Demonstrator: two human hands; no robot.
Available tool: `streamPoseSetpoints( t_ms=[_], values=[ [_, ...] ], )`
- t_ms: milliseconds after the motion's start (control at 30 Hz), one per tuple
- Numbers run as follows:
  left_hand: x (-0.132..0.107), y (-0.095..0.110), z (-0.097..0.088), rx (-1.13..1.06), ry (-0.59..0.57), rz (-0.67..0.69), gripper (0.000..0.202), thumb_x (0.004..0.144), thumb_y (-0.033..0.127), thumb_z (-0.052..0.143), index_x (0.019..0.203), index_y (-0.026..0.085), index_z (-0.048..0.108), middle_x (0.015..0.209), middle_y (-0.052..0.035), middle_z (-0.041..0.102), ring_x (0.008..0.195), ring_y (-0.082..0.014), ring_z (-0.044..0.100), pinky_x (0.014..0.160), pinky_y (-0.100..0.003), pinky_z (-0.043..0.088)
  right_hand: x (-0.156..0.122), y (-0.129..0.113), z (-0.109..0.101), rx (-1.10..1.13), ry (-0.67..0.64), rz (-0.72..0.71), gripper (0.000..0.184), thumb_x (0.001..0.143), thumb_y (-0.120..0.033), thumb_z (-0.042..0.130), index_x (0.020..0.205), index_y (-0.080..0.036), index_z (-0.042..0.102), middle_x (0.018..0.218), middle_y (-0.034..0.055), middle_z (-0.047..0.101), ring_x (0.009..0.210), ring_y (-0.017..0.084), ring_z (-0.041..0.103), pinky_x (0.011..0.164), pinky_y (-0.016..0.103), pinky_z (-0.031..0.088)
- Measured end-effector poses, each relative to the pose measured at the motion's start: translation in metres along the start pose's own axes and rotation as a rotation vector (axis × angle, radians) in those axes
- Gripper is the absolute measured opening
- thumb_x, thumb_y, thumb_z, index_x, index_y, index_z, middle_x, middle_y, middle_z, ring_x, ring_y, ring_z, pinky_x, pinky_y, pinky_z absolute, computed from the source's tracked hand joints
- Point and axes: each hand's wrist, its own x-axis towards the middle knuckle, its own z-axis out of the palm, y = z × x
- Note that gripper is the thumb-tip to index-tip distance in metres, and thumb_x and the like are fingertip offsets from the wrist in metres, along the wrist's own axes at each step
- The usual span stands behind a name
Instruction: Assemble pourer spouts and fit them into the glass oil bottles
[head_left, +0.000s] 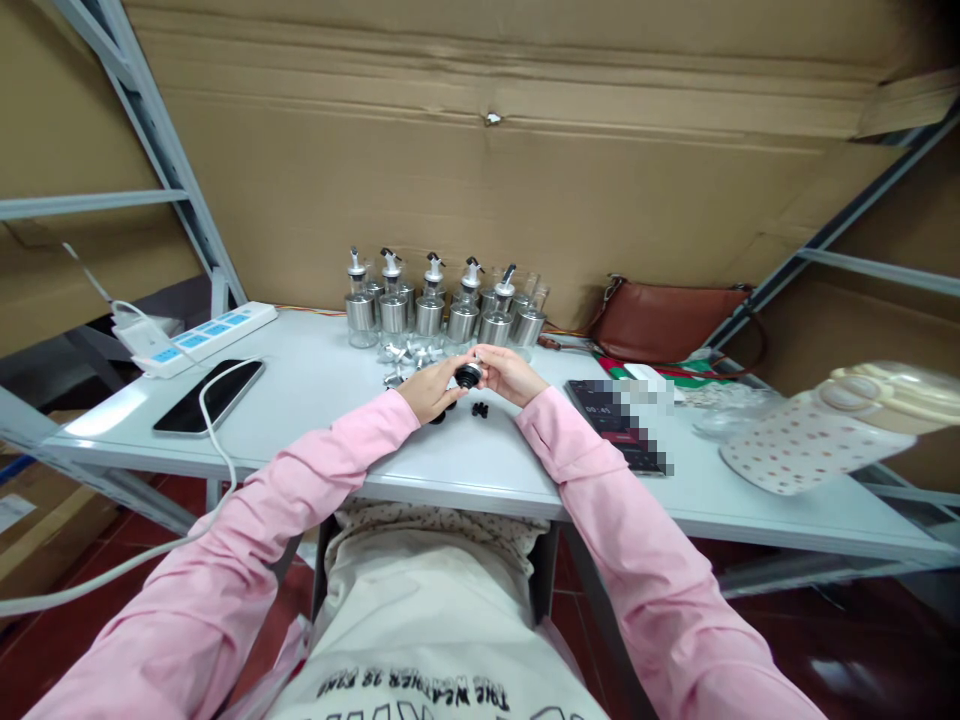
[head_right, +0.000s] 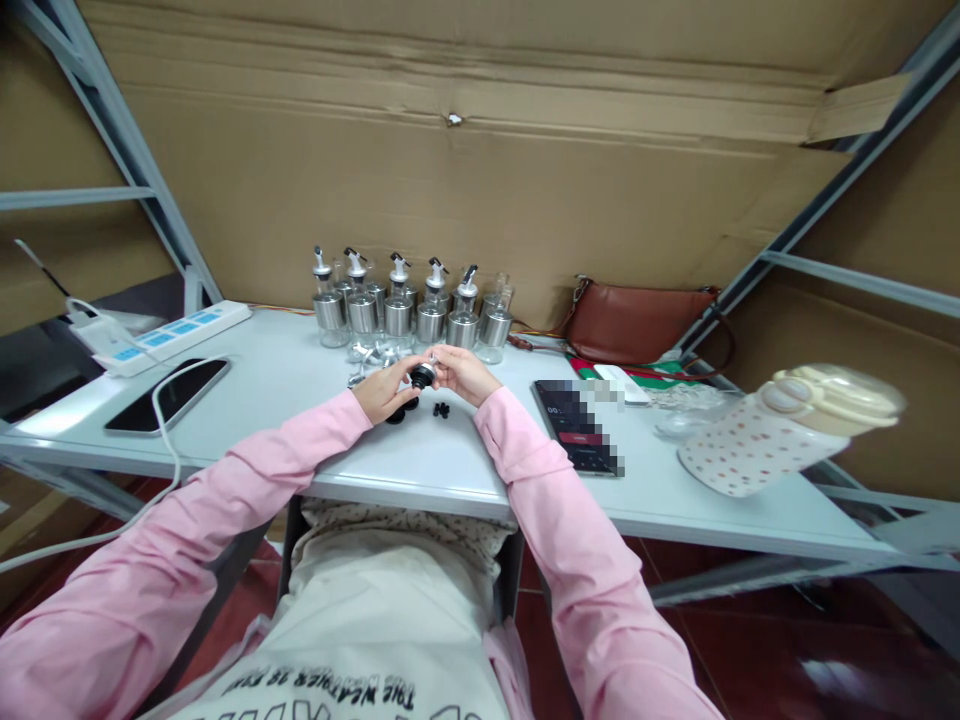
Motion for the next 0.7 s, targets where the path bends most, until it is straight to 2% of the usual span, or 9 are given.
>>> streamPoseSetpoints(
  t_ms=[267, 700],
  values=[
    [0.0021, 0.0068, -0.0024, -0.038, -0.008, -0.076, 0.036, 0.086, 0.027, 0.037, 0.119, 0.012, 0.034, 0.108, -0.0102, 0.054, 0.082, -0.0154, 0.057, 0.083, -0.030, 0.044, -0.0005, -0.0001, 0.0006, 0.003, 0.002, 0.005, 0.019, 0.067, -0.030, 0.065, 0.073, -0.013, 0.058, 0.046, -0.0055, 0.045, 0.041, 0.005, 0.044, 0.042, 0.018, 0.041],
    [0.0004, 0.0052, -0.0017, -0.072, 0.011, -0.119, 0.034, 0.086, 0.029, 0.038, 0.116, 0.014, 0.037, 0.086, -0.0047, 0.057, 0.076, -0.0162, 0.057, 0.078, -0.029, 0.044, 0.0000, 0.0005, 0.0006, -0.014, -0.012, 0.004, 0.021, 0.068, -0.032, 0.065, 0.075, -0.014, 0.058, 0.044, -0.0064, 0.043, 0.041, 0.006, 0.045, 0.043, 0.018, 0.042]
  ],
)
